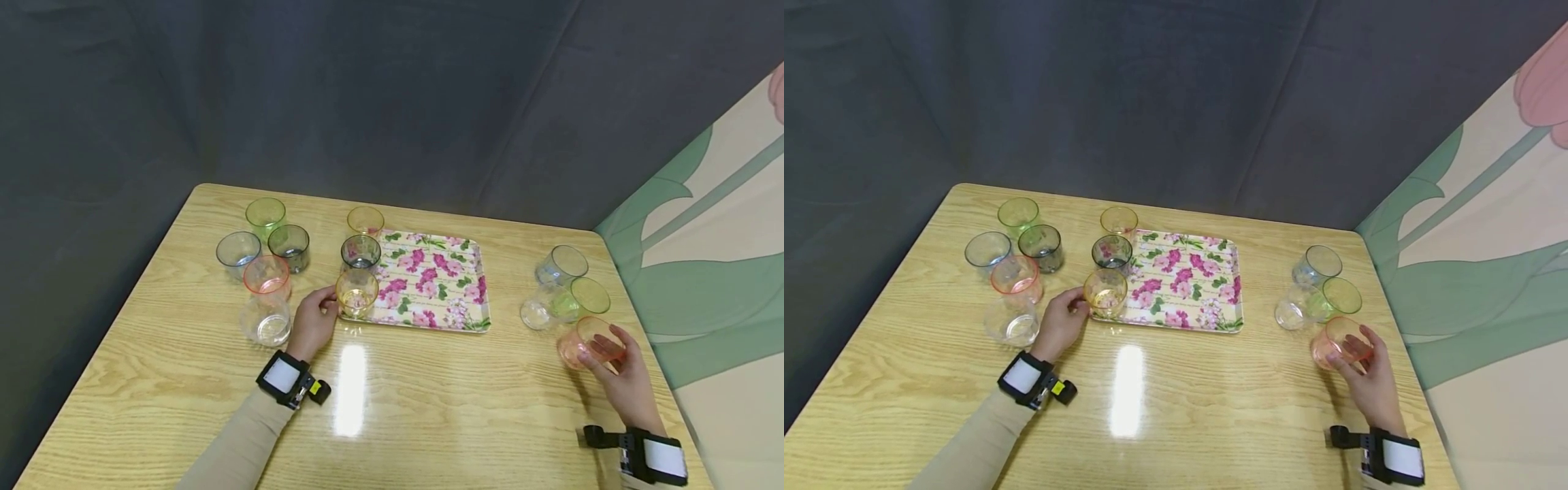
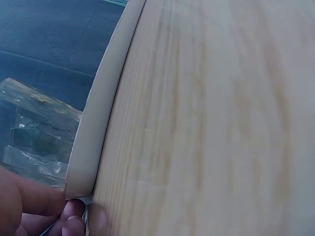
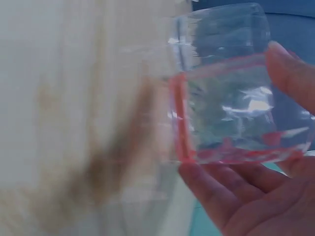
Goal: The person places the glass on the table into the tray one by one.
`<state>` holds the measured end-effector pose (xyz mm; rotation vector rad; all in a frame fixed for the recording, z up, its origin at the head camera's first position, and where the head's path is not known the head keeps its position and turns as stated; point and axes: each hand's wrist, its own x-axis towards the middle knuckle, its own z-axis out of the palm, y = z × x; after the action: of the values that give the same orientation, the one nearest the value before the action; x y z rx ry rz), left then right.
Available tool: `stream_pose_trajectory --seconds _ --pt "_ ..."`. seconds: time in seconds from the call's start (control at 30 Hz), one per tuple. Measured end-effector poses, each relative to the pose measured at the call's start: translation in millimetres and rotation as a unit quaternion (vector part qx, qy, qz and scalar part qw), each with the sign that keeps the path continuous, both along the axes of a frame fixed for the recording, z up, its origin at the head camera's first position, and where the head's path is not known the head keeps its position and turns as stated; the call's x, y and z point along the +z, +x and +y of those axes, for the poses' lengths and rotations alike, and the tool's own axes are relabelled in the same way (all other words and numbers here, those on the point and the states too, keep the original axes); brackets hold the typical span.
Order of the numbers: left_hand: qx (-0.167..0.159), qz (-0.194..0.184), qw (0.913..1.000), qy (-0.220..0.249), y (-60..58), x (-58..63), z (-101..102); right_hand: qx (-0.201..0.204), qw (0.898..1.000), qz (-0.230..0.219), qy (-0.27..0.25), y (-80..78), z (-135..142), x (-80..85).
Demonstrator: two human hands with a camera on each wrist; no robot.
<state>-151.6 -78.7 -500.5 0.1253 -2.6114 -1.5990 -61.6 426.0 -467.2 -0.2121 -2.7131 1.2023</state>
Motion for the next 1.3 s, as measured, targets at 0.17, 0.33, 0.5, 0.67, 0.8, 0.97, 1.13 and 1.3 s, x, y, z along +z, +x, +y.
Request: stream_pose_trajectory --seconds 0.17,0.33,0.5,0.67,0.8,0.97,1.13,1.3 --pt "0.002 0.007 1.0 0.001 0.3 -0.3 0 0.051 0.998 -0.013 0.017 4.5 -3 21.9" --pt "0.004 0.011 0.9999 0.003 -0.1 -0.6 0 0.101 0.995 -0.014 0.007 8.5 -14 46.4" --pt "0.0 0.012 0.9999 0.006 -1.0 -0.9 0 0.175 0.982 0.013 -0.069 3.2 -34 69.6" --pt "0.001 0.009 0.9999 0.008 -0.7 -0.4 0 0.222 0.972 0.029 -0.073 -14.0 -61 84.0" --pt "-0.002 0.004 0.9999 0.01 -0.5 -0.5 -1 0.236 0.968 0.033 -0.072 -30.5 -84 82.7" --pt "-0.005 0.001 0.9999 0.01 -0.3 -1.0 -1 0.231 0.969 0.026 -0.083 -53.1 -111 72.7" --pt "-0.004 0.0 0.9999 0.01 -0.2 -0.2 -1 0.221 0.966 0.022 -0.129 -79.0 -133 55.3" --pt "-0.003 0.002 0.9999 0.01 -0.4 -1.4 -2 0.215 0.966 -0.001 -0.143 -104.3 -156 39.3"
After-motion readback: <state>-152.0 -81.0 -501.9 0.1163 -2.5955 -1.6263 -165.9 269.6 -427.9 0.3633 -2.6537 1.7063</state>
